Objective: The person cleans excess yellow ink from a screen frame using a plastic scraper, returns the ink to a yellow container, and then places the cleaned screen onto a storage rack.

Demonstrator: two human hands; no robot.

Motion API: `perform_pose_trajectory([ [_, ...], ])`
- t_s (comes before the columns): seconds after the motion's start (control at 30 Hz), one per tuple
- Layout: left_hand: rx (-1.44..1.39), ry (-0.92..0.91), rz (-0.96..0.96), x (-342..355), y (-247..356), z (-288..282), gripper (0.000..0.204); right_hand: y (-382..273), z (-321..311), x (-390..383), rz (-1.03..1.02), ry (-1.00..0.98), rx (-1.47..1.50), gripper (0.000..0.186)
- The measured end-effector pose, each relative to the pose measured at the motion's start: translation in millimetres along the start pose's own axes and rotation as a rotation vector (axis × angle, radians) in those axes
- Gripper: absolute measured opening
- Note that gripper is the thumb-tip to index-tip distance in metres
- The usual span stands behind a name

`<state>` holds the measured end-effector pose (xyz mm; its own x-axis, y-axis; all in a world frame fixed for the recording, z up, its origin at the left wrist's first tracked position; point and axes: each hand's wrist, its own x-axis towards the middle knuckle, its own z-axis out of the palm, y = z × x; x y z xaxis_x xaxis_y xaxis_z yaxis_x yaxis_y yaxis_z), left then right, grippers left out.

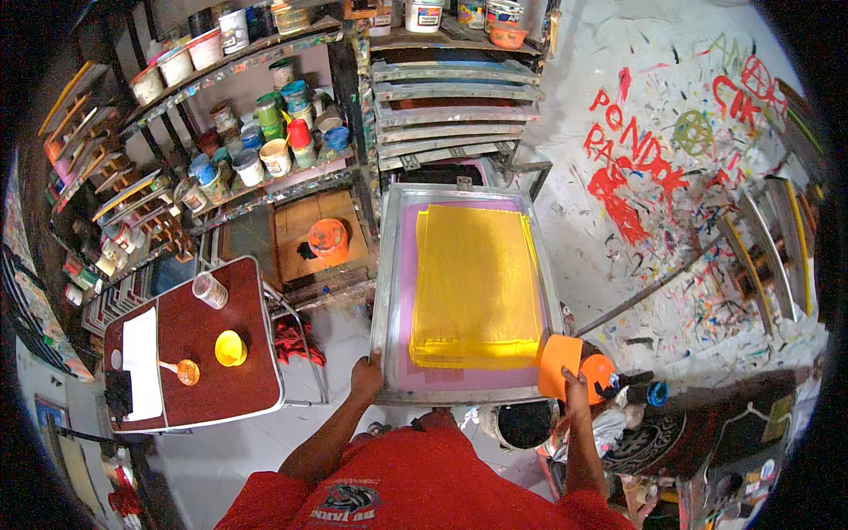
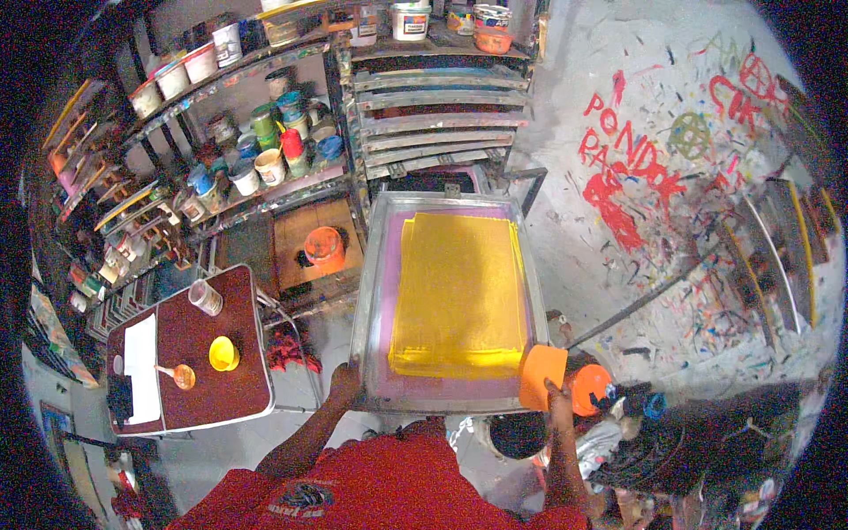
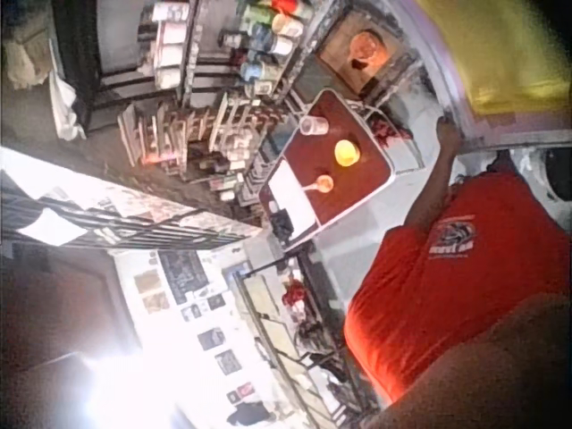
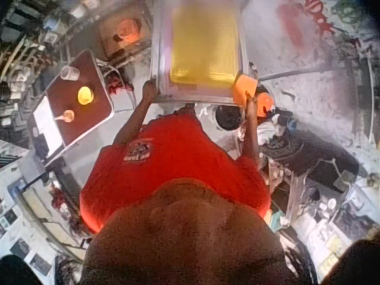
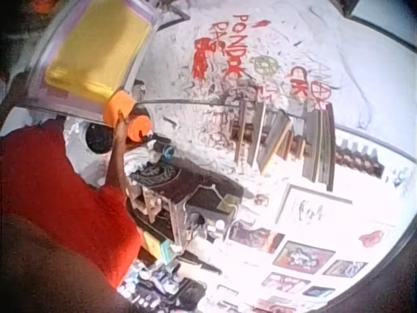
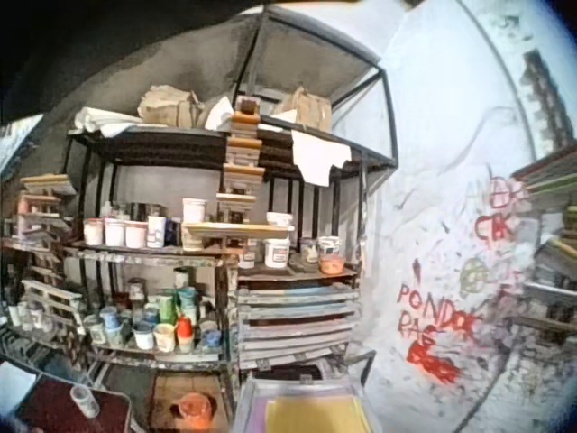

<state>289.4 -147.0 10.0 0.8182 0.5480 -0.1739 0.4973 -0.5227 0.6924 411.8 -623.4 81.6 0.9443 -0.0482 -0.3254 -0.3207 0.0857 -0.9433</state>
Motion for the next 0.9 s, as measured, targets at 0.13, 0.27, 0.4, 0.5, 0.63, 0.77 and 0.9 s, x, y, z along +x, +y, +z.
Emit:
perform_pose_trajectory([
  [0.13, -0.045, -0.032, -0.042, -73, -5, -36, 0.065, 32, -10, -86, -0.113, 0.016, 0.084, 0.026],
  [0.27, -0.069, 0.018, -0.039, -130, -24, -64, 0.062, 55, -19, -150, -0.047, 0.017, 0.028, 0.029],
  [0.4, -0.182, 0.137, 0.053, -178, -47, -74, 0.056, 82, -18, -192, -0.114, 0.067, 0.118, 0.037],
  [0.5, -0.226, 0.162, -0.088, -210, -63, -87, 0.052, 75, -20, -214, 0.001, -0.135, 0.128, 0.068],
  [0.63, -0.319, 0.309, -0.137, -271, -54, -132, 0.045, 69, -13, -233, -0.08, -0.19, 0.062, 0.044],
  [0.77, -0.634, 0.42, -0.273, -328, -67, -176, 0.032, 27, 35, -261, -0.005, -0.356, 0.097, 0.044],
  [0.9, -0.715, 0.684, -0.151, -380, -77, -220, 0.031, 8, 94, -257, -0.12, -0.505, 0.097, 0.038],
])
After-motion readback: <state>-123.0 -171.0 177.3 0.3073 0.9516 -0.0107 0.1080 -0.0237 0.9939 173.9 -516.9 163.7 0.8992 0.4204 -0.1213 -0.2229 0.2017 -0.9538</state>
